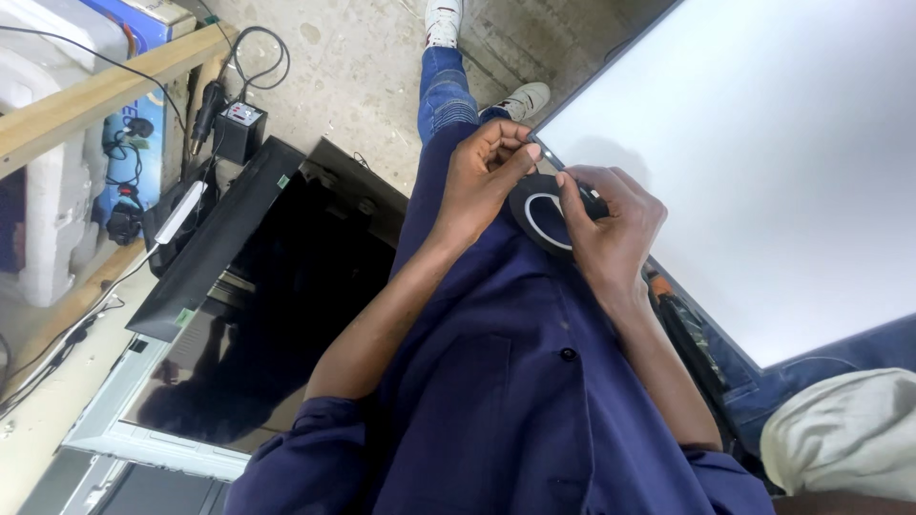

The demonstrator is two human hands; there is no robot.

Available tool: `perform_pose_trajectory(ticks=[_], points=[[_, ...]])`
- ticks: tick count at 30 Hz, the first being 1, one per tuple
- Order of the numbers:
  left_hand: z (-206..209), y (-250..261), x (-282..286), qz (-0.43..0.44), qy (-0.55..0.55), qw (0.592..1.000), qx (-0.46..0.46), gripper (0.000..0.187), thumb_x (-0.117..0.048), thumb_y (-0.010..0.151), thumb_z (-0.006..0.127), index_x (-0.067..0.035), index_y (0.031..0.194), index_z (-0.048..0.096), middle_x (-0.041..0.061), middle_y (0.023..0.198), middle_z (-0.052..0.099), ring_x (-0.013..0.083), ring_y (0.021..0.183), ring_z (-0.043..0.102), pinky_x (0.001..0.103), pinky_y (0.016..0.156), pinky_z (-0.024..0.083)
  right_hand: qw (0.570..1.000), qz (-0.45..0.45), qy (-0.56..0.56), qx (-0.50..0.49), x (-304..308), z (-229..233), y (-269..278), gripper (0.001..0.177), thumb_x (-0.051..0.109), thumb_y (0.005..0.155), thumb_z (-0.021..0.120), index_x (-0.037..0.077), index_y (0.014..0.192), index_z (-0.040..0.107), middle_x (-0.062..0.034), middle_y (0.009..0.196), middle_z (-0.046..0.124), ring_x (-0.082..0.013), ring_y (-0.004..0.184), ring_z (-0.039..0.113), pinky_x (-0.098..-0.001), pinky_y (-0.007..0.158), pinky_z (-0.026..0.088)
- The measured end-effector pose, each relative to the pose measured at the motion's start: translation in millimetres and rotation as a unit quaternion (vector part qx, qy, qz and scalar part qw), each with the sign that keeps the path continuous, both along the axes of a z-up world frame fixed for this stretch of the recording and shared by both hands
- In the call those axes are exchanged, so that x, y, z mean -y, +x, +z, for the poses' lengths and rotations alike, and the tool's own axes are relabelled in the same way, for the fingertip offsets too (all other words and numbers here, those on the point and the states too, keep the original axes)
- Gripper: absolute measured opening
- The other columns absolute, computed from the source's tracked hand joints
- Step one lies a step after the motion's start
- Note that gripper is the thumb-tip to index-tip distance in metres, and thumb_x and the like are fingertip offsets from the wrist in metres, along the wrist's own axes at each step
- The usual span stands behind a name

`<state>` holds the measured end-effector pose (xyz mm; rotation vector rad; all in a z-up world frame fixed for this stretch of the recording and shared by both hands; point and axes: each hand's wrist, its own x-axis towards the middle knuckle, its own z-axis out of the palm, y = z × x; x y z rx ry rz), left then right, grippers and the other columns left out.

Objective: Applying adhesive tape to the edges of a television backlight panel as part of a repair process.

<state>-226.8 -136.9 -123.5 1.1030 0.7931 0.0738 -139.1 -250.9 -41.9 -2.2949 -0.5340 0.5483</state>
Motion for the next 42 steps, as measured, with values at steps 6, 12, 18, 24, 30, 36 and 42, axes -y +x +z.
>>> perform_pose_trajectory(ticks=[6,12,18,24,30,36,42], points=[[6,0,-2,0.002,-0.016,1.000,-0.001,0.016,-0.020,0.091,0.068,-0.007,0.099,0.068,0.010,0.086,0.072,0.0152,0.080,0.069,0.024,0.063,0.054,1.000,-0.005,0.003,-0.004,1,-2,-1,0.005,0.008,0.095,0.076,0.007,0.090,0.078,-0.0125,0.067,0.068,-0.0191,0.058,0.061,-0.0284,0.048,0.036],[9,1,-2,0.000,-0.009,1.000,-0.004,0.016,-0.021,0.093,0.067,-0.007,0.099,0.068,0.011,0.086,0.072,0.0163,0.080,0.070,0.024,0.061,0.054,1.000,-0.008,0.000,-0.003,0,-1,-1,0.006,0.006,0.095,0.075,0.007,0.090,0.078,-0.0118,0.066,0.067,-0.0185,0.056,0.059,-0.0279,0.048,0.036],[9,0,-3,-0.002,-0.009,1.000,-0.009,0.014,-0.018,0.093,0.065,-0.006,0.099,0.067,0.012,0.086,0.072,0.0175,0.080,0.070,0.024,0.061,0.053,1.000,-0.005,0.003,-0.003,1,-2,-1,0.005,0.007,0.095,0.075,0.006,0.090,0.077,-0.0131,0.068,0.067,-0.0239,0.059,0.062,-0.0305,0.050,0.038],[9,1,-4,0.000,-0.010,1.000,-0.004,0.013,-0.018,0.093,0.065,-0.007,0.099,0.067,0.011,0.086,0.072,0.0173,0.080,0.070,0.024,0.061,0.053,1.000,-0.005,0.005,-0.010,-2,1,-1,0.006,0.005,0.095,0.074,0.006,0.091,0.077,-0.0127,0.067,0.067,-0.0219,0.060,0.062,-0.0302,0.051,0.038],[14,0,-6,-0.001,-0.010,1.000,-0.002,0.012,-0.013,0.093,0.061,-0.005,0.099,0.067,0.014,0.086,0.071,0.0197,0.080,0.070,0.026,0.061,0.053,1.000,-0.003,0.000,-0.017,-3,4,-1,0.006,0.006,0.096,0.073,0.004,0.091,0.076,-0.0134,0.068,0.066,-0.0247,0.063,0.063,-0.0325,0.055,0.043],[15,3,-5,0.015,-0.009,1.000,-0.006,0.012,-0.016,0.093,0.062,-0.005,0.097,0.067,0.013,0.084,0.071,0.0183,0.078,0.070,0.024,0.059,0.052,1.000,-0.003,-0.001,-0.004,-1,-1,-2,0.004,0.006,0.095,0.074,0.005,0.091,0.076,-0.0133,0.067,0.065,-0.0255,0.063,0.065,-0.0324,0.053,0.043],[4,7,3,0.037,0.039,0.998,-0.024,0.007,-0.008,0.090,0.063,-0.003,0.091,0.068,0.012,0.075,0.070,0.0170,0.070,0.070,0.020,0.053,0.051,1.000,-0.003,-0.004,-0.006,-2,2,-2,0.005,0.006,0.095,0.073,0.005,0.092,0.076,-0.0131,0.067,0.064,-0.0245,0.063,0.065,-0.0315,0.054,0.045]])
